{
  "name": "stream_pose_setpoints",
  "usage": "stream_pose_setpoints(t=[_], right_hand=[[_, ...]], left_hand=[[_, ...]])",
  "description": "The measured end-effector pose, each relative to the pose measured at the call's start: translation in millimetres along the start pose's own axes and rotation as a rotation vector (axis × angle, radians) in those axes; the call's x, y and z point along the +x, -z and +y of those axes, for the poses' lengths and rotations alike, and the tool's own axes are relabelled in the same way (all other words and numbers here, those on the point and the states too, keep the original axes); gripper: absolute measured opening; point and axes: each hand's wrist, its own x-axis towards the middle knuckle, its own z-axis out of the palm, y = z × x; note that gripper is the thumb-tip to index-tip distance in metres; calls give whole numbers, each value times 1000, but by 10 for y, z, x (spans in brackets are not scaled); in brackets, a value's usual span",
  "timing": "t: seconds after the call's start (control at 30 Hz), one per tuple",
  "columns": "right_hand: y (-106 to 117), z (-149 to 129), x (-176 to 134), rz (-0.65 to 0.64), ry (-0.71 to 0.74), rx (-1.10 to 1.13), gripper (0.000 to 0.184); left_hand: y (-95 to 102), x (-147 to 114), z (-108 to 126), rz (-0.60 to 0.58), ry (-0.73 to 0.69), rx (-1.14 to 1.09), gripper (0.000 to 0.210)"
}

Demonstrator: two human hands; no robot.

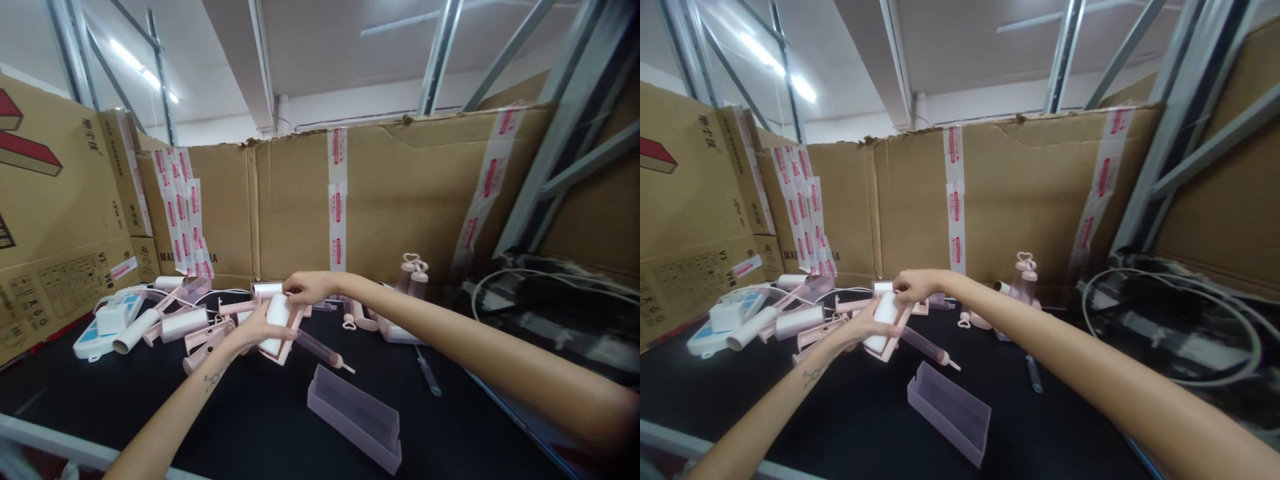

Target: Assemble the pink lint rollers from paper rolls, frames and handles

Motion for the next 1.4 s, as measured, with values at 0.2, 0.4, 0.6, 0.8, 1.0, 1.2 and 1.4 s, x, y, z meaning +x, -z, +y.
stream_pose_setpoints(t=[0.2,0.4,0.6,0.8,1.0,1.2,1.4], right_hand=[[-14,49,31,-35,4,83,7],[5,125,87,-67,-51,202,11],[-22,157,184,-104,-143,331,15],[178,100,-85,-60,-140,494,48],[8,28,-752,573,-269,543,53],[-731,-163,-1134,850,-207,1095,56],[-1100,-364,-1154,1009,-62,1474,28]], left_hand=[[1,-1,-41,-68,63,-100,53],[-14,-38,-17,-159,185,-260,53],[14,-34,-21,-181,164,-289,60],[23,1,-78,23,131,-409,57],[-20,-5,-34,200,68,-521,42],[-344,-200,98,187,-16,-581,40],[-578,-311,83,175,-100,-545,38]])
